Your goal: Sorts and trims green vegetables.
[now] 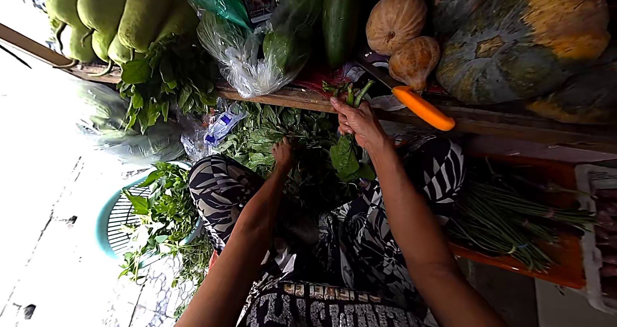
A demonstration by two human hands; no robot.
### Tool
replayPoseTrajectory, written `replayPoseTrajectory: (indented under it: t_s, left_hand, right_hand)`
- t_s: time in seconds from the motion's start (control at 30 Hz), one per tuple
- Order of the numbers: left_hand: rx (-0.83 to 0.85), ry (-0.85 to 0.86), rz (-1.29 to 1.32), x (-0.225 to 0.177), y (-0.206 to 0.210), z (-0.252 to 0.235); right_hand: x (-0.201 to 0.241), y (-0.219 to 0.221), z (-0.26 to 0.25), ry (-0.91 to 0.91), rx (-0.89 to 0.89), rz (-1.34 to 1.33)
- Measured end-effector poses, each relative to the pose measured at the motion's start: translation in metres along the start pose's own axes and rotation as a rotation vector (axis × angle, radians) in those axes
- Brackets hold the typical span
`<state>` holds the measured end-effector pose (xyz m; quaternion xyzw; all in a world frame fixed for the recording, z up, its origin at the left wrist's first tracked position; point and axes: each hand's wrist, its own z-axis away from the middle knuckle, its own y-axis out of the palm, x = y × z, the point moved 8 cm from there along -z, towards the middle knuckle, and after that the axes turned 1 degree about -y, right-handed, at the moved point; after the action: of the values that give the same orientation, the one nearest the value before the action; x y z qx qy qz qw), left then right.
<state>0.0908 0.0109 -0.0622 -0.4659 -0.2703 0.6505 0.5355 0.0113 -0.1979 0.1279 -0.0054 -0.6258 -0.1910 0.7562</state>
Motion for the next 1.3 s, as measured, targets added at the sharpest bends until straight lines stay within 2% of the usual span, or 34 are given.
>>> replayPoseTrajectory:
  t_s: [0.07,0.2,0.27,0.37,0.43,0.53,0.63,0.73,0.83,0.97,1.07,1.17,1.23,1.3]
  left_hand:
    - [0.036,0.063,-0.13,0.01,0.026,-0.002]
    - [0.089,0.207,-0.193,0.003,0.036,-0.004]
    - [0.148,0.214,-0.234,0.004,0.037,-0.004]
    - [0.115,0.191,-0.27,0.003,0.03,0.0]
    - [0.055,0.148,-0.176,-0.012,0.008,0.005]
    - [-0.032,0.102,0.095,-0.033,-0.033,0.017]
    - [-0.009,0.086,0.161,-0.023,-0.028,0.012]
    - [0.064,0.185,0.062,-0.02,0.008,0.007]
    - [0.107,0.16,-0.142,-0.028,0.025,0.019]
    - [-0.012,0.238,-0.197,-0.043,0.018,0.011]
    - [0.146,0.293,-0.323,-0.044,0.02,-0.002]
    - [0.217,0.296,-0.392,-0.042,0.009,-0.003]
    - [0.211,0.3,-0.356,-0.026,0.01,-0.009]
    - [0.12,0.267,-0.287,-0.018,0.004,-0.02]
  right_hand:
    - [-0.001,0.0,0.0,0.0,0.003,-0.002]
    - [-0.002,-0.003,0.0,0.013,-0.015,0.007]
    - [-0.003,-0.001,-0.002,0.013,-0.016,0.011]
    - [-0.004,-0.001,0.0,0.03,-0.014,0.006]
    - [-0.002,-0.004,0.001,0.038,-0.022,0.004]
    - [-0.002,-0.01,-0.001,0.038,-0.063,0.02]
    - [-0.006,-0.008,-0.001,0.047,-0.064,0.031]
    - [-0.007,-0.002,-0.001,0.04,-0.051,0.042]
    - [-0.007,-0.002,0.001,0.052,-0.042,0.056]
    - [-0.006,-0.004,0.004,0.06,-0.048,0.102]
    - [-0.004,-0.002,0.009,0.039,-0.045,0.114]
    - [-0.004,-0.004,0.001,0.048,-0.047,0.071]
    - [-0.005,-0.006,0.001,0.041,-0.045,0.056]
    - [-0.001,-0.009,0.002,0.032,-0.05,0.044]
